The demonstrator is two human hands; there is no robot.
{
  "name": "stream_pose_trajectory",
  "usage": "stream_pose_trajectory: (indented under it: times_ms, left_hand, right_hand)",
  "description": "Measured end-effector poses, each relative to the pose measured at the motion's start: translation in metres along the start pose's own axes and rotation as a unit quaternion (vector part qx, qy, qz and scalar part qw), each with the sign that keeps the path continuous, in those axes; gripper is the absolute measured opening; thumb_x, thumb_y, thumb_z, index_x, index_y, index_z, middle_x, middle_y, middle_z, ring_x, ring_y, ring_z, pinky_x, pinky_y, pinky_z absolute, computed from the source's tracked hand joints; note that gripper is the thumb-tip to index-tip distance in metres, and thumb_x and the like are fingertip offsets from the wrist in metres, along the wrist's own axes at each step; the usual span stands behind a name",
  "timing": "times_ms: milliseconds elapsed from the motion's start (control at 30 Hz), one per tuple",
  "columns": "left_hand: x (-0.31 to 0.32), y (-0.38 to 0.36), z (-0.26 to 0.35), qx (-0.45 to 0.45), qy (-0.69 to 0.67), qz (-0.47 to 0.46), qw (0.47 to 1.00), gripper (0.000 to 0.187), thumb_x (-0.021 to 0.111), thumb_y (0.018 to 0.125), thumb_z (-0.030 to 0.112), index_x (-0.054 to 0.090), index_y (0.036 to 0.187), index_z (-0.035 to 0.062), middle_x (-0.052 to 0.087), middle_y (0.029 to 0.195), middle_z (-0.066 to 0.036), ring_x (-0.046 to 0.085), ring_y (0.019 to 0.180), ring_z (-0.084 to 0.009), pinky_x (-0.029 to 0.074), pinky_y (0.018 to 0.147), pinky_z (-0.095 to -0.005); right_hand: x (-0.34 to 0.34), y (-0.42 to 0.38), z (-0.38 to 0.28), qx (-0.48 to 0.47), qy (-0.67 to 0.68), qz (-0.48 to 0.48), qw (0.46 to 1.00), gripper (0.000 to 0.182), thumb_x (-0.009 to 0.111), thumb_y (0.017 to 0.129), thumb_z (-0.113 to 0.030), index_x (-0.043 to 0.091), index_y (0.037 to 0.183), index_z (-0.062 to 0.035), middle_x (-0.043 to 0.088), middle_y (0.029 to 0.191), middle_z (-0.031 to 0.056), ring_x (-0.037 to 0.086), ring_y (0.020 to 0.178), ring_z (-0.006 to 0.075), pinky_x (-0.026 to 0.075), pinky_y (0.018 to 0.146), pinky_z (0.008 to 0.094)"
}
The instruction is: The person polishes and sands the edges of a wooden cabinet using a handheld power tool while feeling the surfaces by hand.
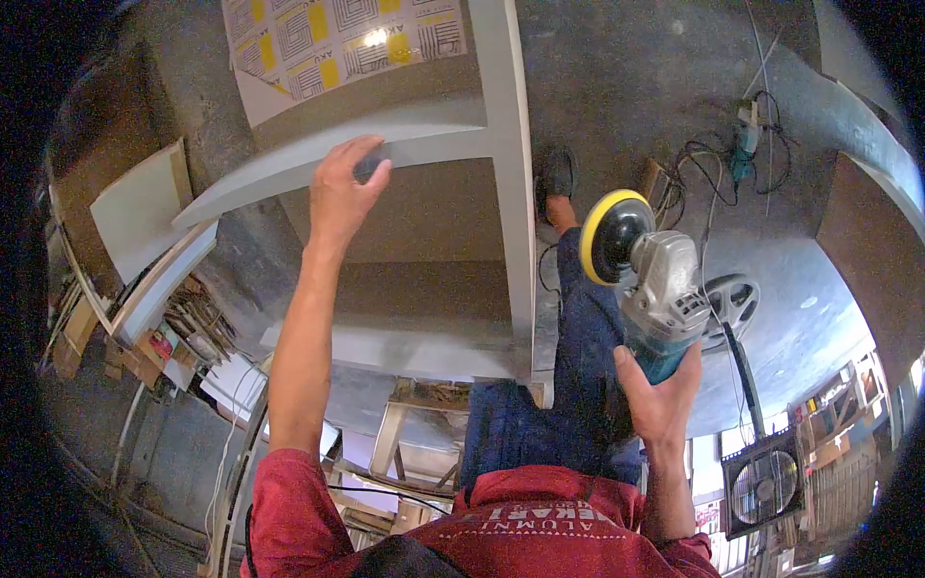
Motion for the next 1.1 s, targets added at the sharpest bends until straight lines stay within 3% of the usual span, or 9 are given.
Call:
stream_pose_trajectory:
  times_ms: [133, 267, 333, 400, 567, 767, 867, 933, 1100]
  left_hand:
    - [0.019, 0.004, 0.025, 0.062, -0.007, 0.003, 0.998, 0.038, 0.078, 0.086, 0.014, 0.074, 0.123, 0.0083, 0.074, 0.124, -0.012, 0.069, 0.117, -0.0311, 0.054, 0.103, -0.0390]
    - [0.024, 0.010, 0.026, 0.034, -0.094, 0.008, 0.995, 0.034, 0.077, 0.087, 0.012, 0.076, 0.121, 0.0085, 0.075, 0.122, -0.012, 0.070, 0.114, -0.0299, 0.054, 0.102, -0.0385]
    - [0.020, 0.015, 0.014, -0.051, -0.087, 0.025, 0.995, 0.028, 0.078, 0.086, 0.011, 0.078, 0.114, 0.0083, 0.076, 0.117, -0.011, 0.072, 0.109, -0.0276, 0.054, 0.099, -0.0367]
    - [0.017, 0.020, 0.008, -0.042, -0.110, -0.010, 0.993, 0.024, 0.079, 0.086, 0.011, 0.079, 0.110, 0.0072, 0.076, 0.113, -0.011, 0.072, 0.106, -0.0261, 0.054, 0.097, -0.0352]
    - [0.020, 0.029, 0.000, -0.009, -0.150, -0.058, 0.987, 0.016, 0.081, 0.084, 0.010, 0.081, 0.100, 0.0052, 0.077, 0.105, -0.008, 0.072, 0.102, -0.0213, 0.053, 0.093, -0.0319]
    - [0.025, 0.033, 0.004, -0.114, -0.233, -0.092, 0.961, 0.013, 0.078, 0.086, 0.010, 0.080, 0.098, 0.0061, 0.077, 0.103, -0.007, 0.072, 0.101, -0.0250, 0.055, 0.089, -0.0372]
    - [0.029, 0.028, 0.000, -0.189, -0.359, -0.007, 0.914, 0.010, 0.076, 0.087, 0.007, 0.081, 0.096, 0.0065, 0.078, 0.102, -0.007, 0.072, 0.097, -0.0234, 0.056, 0.085, -0.0347]
    - [0.023, 0.023, 0.009, -0.033, -0.194, 0.009, 0.980, 0.011, 0.075, 0.086, 0.004, 0.080, 0.095, 0.0060, 0.078, 0.102, -0.007, 0.072, 0.094, -0.0249, 0.057, 0.085, -0.0340]
    - [0.035, 0.014, 0.032, 0.077, -0.155, 0.019, 0.985, 0.021, 0.074, 0.083, -0.001, 0.080, 0.100, 0.0092, 0.079, 0.103, -0.006, 0.072, 0.101, -0.0249, 0.058, 0.088, -0.0338]
  right_hand:
    - [0.000, 0.006, -0.005, -0.020, 0.014, 0.007, 1.000, 0.068, 0.081, 0.084, -0.011, 0.049, 0.142, 0.0043, 0.064, 0.127, 0.0126, 0.061, 0.112, 0.0205, 0.047, 0.101, 0.0355]
    - [-0.001, 0.007, -0.010, -0.025, 0.001, -0.011, 1.000, 0.068, 0.080, 0.085, -0.010, 0.048, 0.144, 0.0043, 0.063, 0.129, 0.0129, 0.060, 0.113, 0.0195, 0.047, 0.102, 0.0348]
    - [0.000, 0.007, -0.011, -0.031, 0.011, -0.012, 0.999, 0.068, 0.080, 0.086, -0.011, 0.048, 0.144, 0.0042, 0.062, 0.129, 0.0129, 0.059, 0.114, 0.0203, 0.046, 0.103, 0.0353]
    - [0.001, 0.007, -0.012, -0.077, 0.003, 0.014, 0.997, 0.061, 0.079, 0.089, -0.016, 0.053, 0.139, 0.0042, 0.065, 0.118, 0.0107, 0.061, 0.099, 0.0169, 0.051, 0.089, 0.0313]
    - [0.000, 0.013, -0.005, -0.072, -0.017, 0.004, 0.997, 0.060, 0.079, 0.089, -0.016, 0.053, 0.139, 0.0044, 0.065, 0.116, 0.0108, 0.062, 0.098, 0.0165, 0.052, 0.087, 0.0311]
    - [0.004, 0.014, -0.009, -0.023, -0.004, -0.011, 1.000, 0.067, 0.079, 0.086, -0.011, 0.048, 0.143, 0.0046, 0.063, 0.128, 0.0127, 0.059, 0.113, 0.0203, 0.046, 0.102, 0.0352]
    - [0.001, 0.015, -0.007, -0.011, 0.005, -0.005, 1.000, 0.066, 0.079, 0.086, -0.010, 0.048, 0.143, 0.0045, 0.063, 0.127, 0.0125, 0.059, 0.113, 0.0203, 0.046, 0.101, 0.0348]
    - [0.000, 0.015, -0.006, -0.004, 0.010, -0.004, 1.000, 0.066, 0.079, 0.086, -0.010, 0.049, 0.142, 0.0044, 0.063, 0.127, 0.0124, 0.059, 0.113, 0.0203, 0.046, 0.101, 0.0346]
    - [0.000, 0.021, 0.000, 0.006, -0.002, 0.009, 1.000, 0.065, 0.080, 0.085, -0.011, 0.051, 0.141, 0.0046, 0.063, 0.126, 0.0132, 0.059, 0.111, 0.0213, 0.046, 0.102, 0.0362]
Point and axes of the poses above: each hand's wrist, its own y-axis towards the middle knuckle, its own x-axis out of the palm, z = x × y, the point moved 3 cm from there along y, towards the middle knuckle
